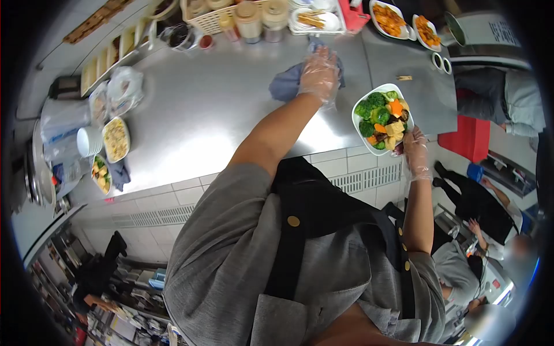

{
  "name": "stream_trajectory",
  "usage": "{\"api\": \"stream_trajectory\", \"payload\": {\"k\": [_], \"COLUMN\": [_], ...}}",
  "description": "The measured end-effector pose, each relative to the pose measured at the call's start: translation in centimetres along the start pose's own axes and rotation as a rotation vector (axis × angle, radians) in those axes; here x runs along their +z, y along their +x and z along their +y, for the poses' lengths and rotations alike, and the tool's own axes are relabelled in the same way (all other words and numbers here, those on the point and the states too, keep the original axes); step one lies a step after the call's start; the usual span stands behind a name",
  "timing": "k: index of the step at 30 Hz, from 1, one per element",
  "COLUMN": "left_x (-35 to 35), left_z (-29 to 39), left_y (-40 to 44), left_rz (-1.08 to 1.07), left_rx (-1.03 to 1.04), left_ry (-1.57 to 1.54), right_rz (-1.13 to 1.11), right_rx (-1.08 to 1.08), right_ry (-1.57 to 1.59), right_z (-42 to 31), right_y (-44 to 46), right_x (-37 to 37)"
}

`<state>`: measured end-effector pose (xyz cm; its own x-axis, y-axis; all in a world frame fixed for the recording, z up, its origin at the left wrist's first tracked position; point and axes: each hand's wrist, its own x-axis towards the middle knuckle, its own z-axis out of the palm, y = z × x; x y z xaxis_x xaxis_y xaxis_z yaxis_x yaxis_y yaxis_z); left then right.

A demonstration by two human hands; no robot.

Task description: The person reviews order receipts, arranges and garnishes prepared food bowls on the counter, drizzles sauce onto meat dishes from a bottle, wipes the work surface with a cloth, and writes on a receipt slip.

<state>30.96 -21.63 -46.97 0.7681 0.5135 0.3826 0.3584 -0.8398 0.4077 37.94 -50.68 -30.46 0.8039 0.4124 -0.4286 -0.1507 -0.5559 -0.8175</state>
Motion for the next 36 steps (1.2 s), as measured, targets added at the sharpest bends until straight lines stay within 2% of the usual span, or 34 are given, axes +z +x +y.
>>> {"api": "stream_trajectory", "payload": {"k": [2,4,5,6,8,9,11,12,14,15,16,17,19,20,21,24,25,26,27,28,29,30,31,33,34,35,36], "left_x": [2.8,1.2,1.0,0.1,-10.7,-8.4,-1.8,-3.3,-7.2,-6.8,-10.6,-12.5,-18.1,-20.8,-23.4,-32.0,-33.1,-34.4,-35.5,-35.7,-35.4,-36.7,-37.5,-37.8,-35.9,-36.4,-35.8], "left_z": [3.1,7.9,10.2,12.1,12.0,11.8,11.3,10.1,5.8,2.8,-1.0,-5.5,-12.7,-14.7,-16.6,-20.2,-22.9,-24.5,-26.0,-28.7,-30.3,-29.4,-27.8,-23.7,-25.9,-23.0,-22.2], "left_y": [1.8,3.1,1.9,0.0,-1.8,-4.8,-12.8,-13.3,-13.4,-13.9,-15.7,-18.2,-21.8,-23.2,-24.5,-29.5,-32.7,-34.7,-36.2,-38.6,-39.9,-38.8,-36.0,-30.8,-31.1,-27.5,-25.4], "left_rz": [-0.073,-0.468,-0.459,-0.45,-0.811,-0.803,-0.334,-0.342,-0.35,-0.357,-0.081,-0.068,-0.078,0.229,0.823,0.8,0.993,1.053,1.102,1.052,0.998,0.686,0.682,0.48,0.514,0.436,0.373], "left_rx": [0.148,0.276,0.392,0.504,0.014,-0.016,0.536,0.506,0.214,0.066,-0.054,-0.283,-0.56,-0.893,-1.067,-1.193,-1.18,-1.332,-1.485,-1.431,-1.369,-1.374,-1.368,-1.231,-1.052,-1.063,-1.05], "left_ry": [-0.071,-0.074,0.037,0.149,-1.11,-1.096,-0.147,-0.119,-0.22,0.02,0.018,0.008,0.066,-0.61,-1.232,-0.574,-0.735,-0.817,-0.903,-0.716,-0.532,-0.31,-0.32,-0.306,-0.438,-0.235,-0.154], "right_rz": [0.03,0.08,0.118,0.159,0.166,0.17,-0.001,-0.057,-0.112,-0.135,-0.136,-0.133,-0.166,-0.211,-0.253,-0.223,-0.25,-0.273,-0.245,-0.162,-0.278,-0.359,-0.397,-0.486,-0.707,-0.93,-0.929], "right_rx": [-0.015,-0.03,-0.048,0.051,0.049,0.045,-0.023,-0.01,-0.008,-0.014,-0.023,-0.032,-0.067,-0.059,-0.052,-0.048,-0.061,-0.072,-0.149,-0.276,-0.11,0.003,0.126,0.369,0.37,0.367,0.364], "right_ry": [-0.042,-0.131,-0.217,-0.282,-0.287,-0.289,-0.264,-0.207,-0.111,-0.107,-0.136,-0.166,-0.169,-0.176,-0.185,-0.313,-0.291,-0.269,-0.375,-0.556,-0.388,-0.255,-0.103,0.117,0.085,0.05,0.05], "right_z": [1.3,5.3,6.6,6.4,3.9,3.2,5.2,3.8,2.7,2.5,2.5,2.5,1.9,2.2,2.4,2.3,1.9,2.0,4.7,8.1,6.6,5.5,4.7,2.9,0.6,-1.5,-2.2], "right_y": [-0.2,1.0,1.4,1.2,0.4,0.3,2.3,2.2,2.6,3.1,3.3,3.3,3.3,3.7,4.1,4.6,4.3,4.5,6.5,9.0,7.2,5.6,4.3,1.4,0.0,-0.8,-0.4], "right_x": [-1.7,-4.7,-5.8,-6.1,-5.3,-4.4,-5.1,-4.5,-2.8,-1.5,1.0,3.6,7.6,9.3,10.7,15.1,16.6,17.7,18.9,20.6,21.7,22.7,23.7,24.7,23.0,21.7,21.3]}}
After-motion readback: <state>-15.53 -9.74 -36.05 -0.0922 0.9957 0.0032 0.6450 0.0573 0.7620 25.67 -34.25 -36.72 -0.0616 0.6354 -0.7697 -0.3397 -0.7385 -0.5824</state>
